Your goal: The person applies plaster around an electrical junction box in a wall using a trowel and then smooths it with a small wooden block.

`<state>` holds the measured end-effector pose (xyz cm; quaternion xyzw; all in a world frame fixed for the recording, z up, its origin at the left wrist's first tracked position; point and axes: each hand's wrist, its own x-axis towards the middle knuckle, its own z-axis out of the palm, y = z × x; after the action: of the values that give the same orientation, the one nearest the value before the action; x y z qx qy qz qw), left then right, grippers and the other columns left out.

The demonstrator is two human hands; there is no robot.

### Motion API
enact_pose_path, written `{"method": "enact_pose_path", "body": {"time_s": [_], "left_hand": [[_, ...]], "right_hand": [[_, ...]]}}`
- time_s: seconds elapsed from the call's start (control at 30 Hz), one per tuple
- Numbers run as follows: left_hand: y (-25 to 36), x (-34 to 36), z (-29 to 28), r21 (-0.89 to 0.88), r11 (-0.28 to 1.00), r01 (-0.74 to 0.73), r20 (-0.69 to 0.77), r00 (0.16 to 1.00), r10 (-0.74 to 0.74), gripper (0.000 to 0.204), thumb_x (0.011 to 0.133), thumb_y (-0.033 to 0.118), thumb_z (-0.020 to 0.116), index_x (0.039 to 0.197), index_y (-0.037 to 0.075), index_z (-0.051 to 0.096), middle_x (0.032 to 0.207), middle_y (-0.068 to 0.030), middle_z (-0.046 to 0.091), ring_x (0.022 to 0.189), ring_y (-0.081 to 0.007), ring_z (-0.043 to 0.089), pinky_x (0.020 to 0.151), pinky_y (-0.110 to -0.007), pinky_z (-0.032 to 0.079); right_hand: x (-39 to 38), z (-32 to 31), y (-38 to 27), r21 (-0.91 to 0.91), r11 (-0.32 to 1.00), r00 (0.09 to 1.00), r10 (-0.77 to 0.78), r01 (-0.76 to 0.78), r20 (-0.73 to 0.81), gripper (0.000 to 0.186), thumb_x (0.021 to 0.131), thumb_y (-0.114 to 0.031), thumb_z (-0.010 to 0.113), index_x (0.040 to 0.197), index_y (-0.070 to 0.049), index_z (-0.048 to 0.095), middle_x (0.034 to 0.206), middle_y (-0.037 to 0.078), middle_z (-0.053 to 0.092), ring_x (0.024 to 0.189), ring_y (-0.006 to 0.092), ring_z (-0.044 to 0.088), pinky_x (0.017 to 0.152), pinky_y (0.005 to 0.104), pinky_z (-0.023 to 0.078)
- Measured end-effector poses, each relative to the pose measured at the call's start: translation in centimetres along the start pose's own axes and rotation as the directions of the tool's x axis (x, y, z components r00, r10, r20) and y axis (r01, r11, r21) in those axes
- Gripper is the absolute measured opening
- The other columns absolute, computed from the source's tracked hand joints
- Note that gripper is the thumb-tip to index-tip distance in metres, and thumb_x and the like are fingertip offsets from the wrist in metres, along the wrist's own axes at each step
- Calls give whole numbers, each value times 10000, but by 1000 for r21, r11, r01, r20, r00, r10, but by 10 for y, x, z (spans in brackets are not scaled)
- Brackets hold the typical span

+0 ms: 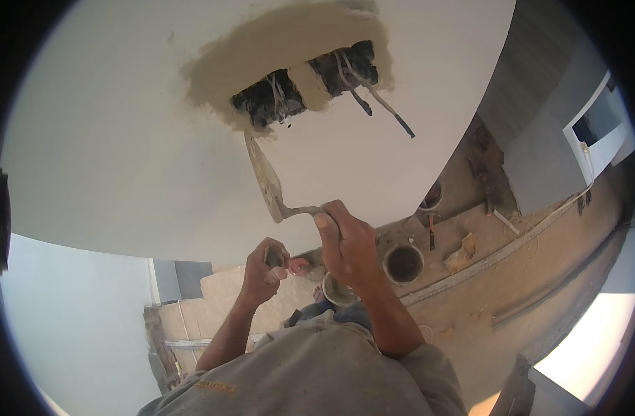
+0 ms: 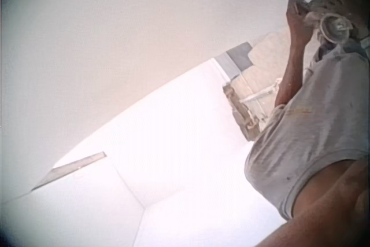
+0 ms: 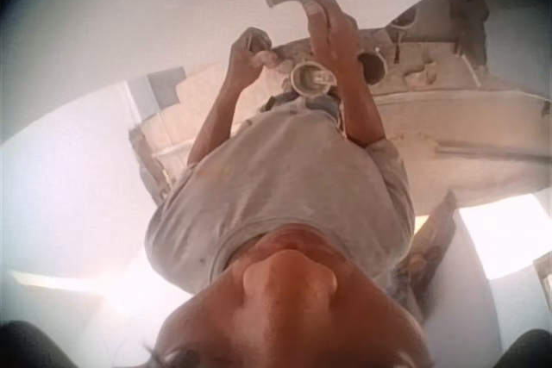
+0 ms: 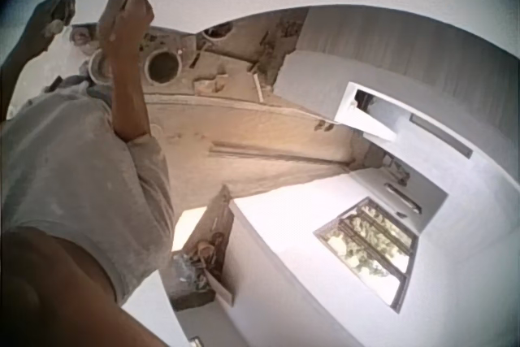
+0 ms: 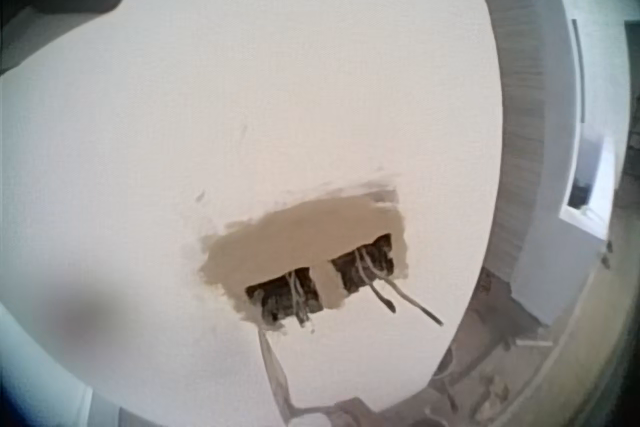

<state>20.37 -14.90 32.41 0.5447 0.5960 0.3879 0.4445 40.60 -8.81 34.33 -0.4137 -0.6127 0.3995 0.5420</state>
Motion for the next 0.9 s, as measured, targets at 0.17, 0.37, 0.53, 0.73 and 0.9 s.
{"method": "enact_pose_path", "body": {"time_s": [0.17,0.37,0.53,0.73,0.9], "left_hand": [[-30,-13,-12,-87,995,55,-47,997,-59,789,634,722,752,950,27,555,802,4,575,741,-90,530,667,-249,452],[-50,-28,-25,-43,994,104,-86,990,-108,728,696,687,756,936,29,560,775,18,550,690,-66,486,606,-227,405],[-60,-35,-28,-57,991,120,-107,986,-126,723,698,691,755,942,36,567,773,29,539,673,-56,464,588,-220,381],[-70,-37,-30,-44,991,123,-122,984,-128,743,693,717,739,939,37,570,765,30,536,674,-56,462,589,-219,381],[-71,-38,-30,-36,992,122,-121,985,-125,748,694,727,731,934,36,572,757,32,531,671,-58,461,592,-224,385]], "right_hand": [[12,5,-3,3,1000,999,28,-28,18,162,999,-162,513,952,-24,582,679,128,596,577,309,611,563,362,478],[16,3,-8,-22,1000,1000,13,-13,-2,173,1008,-164,498,955,-23,583,677,125,599,575,308,617,557,361,480],[14,0,-14,-35,999,1000,21,-20,9,168,1007,-155,496,950,-21,580,673,123,595,576,311,623,551,360,481],[16,-1,-19,-40,999,1000,0,1,6,155,998,-147,508,938,-19,572,672,124,592,577,317,621,551,358,483],[17,0,-18,-42,999,1000,6,-6,4,138,990,-137,514,928,-25,567,674,124,593,579,326,620,550,364,484]]}}
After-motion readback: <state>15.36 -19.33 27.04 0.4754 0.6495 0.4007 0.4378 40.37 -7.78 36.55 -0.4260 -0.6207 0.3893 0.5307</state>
